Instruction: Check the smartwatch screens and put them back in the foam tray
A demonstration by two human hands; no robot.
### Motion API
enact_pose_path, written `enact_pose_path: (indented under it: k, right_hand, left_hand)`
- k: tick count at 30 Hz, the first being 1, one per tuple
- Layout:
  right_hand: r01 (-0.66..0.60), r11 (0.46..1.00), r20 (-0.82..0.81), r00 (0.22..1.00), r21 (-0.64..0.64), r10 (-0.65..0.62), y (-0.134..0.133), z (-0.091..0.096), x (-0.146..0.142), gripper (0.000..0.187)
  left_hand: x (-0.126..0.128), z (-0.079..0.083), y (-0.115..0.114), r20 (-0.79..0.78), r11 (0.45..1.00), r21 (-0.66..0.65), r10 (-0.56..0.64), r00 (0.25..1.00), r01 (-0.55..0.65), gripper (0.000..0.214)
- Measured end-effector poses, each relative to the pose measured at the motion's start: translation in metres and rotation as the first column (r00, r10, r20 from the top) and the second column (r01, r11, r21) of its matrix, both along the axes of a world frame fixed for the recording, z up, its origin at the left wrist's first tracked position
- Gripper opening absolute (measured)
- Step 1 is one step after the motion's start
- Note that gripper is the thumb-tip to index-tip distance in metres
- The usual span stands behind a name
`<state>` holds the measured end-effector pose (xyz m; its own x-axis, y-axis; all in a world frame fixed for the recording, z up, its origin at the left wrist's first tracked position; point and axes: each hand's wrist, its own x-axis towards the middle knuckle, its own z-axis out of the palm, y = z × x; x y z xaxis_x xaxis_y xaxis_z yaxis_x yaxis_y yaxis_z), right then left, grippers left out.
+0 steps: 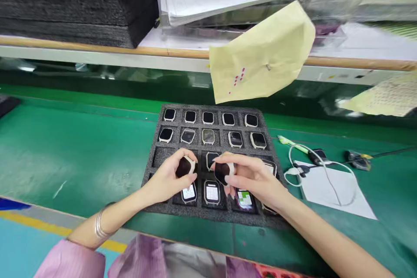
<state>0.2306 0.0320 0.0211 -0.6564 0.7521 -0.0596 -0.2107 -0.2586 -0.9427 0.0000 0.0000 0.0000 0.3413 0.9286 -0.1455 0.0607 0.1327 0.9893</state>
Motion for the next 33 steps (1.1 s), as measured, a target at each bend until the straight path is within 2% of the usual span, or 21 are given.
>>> enact_pose_path:
  k: [7, 11, 16, 23, 28, 33]
  right_hand:
    - [-0.022, 1.0, 0.009, 1.0, -0.017, 0.022, 0.0011, -0.0089, 0.0047, 0.04]
    - [-0.026, 0.999, -0.006, 1.0, -0.037, 0.026, 0.001, -0.0081, 0.0031, 0.039]
    - [-0.026, 0.999, 0.009, 1.0, -0.041, 0.027, -0.0001, -0.0045, 0.0027, 0.037]
    - [-0.048, 0.998, 0.019, 0.999, -0.043, 0.049, 0.0023, -0.0093, 0.0063, 0.039]
    - [-0.034, 0.999, 0.034, 0.999, -0.037, 0.035, 0.0001, -0.0062, 0.0041, 0.039]
    - [-0.026, 1.0, 0.085, 0.996, 0.009, 0.025, -0.0002, -0.0021, 0.0053, 0.038]
  left_hand:
    - [0.0012, -0.0001, -0.0013, 0.045, 0.996, 0.061, 0.07, 0.997, -0.072, 0.034]
    - [0.0014, -0.0007, -0.0015, 0.052, 0.995, 0.065, 0.072, 0.996, -0.076, 0.038]
    - [-0.0022, 0.001, -0.0017, -0.047, 0.993, 0.112, 0.047, 0.998, -0.042, 0.04]
    - [-0.0015, 0.0006, -0.0027, -0.001, 0.993, 0.108, 0.045, 0.999, -0.044, 0.04]
    - [-0.0023, 0.0031, -0.0031, -0.063, 0.99, 0.137, 0.041, 0.997, -0.032, 0.039]
    - [-0.0032, 0.0025, -0.0041, 0.025, 0.987, 0.15, 0.06, 0.998, -0.063, 0.038]
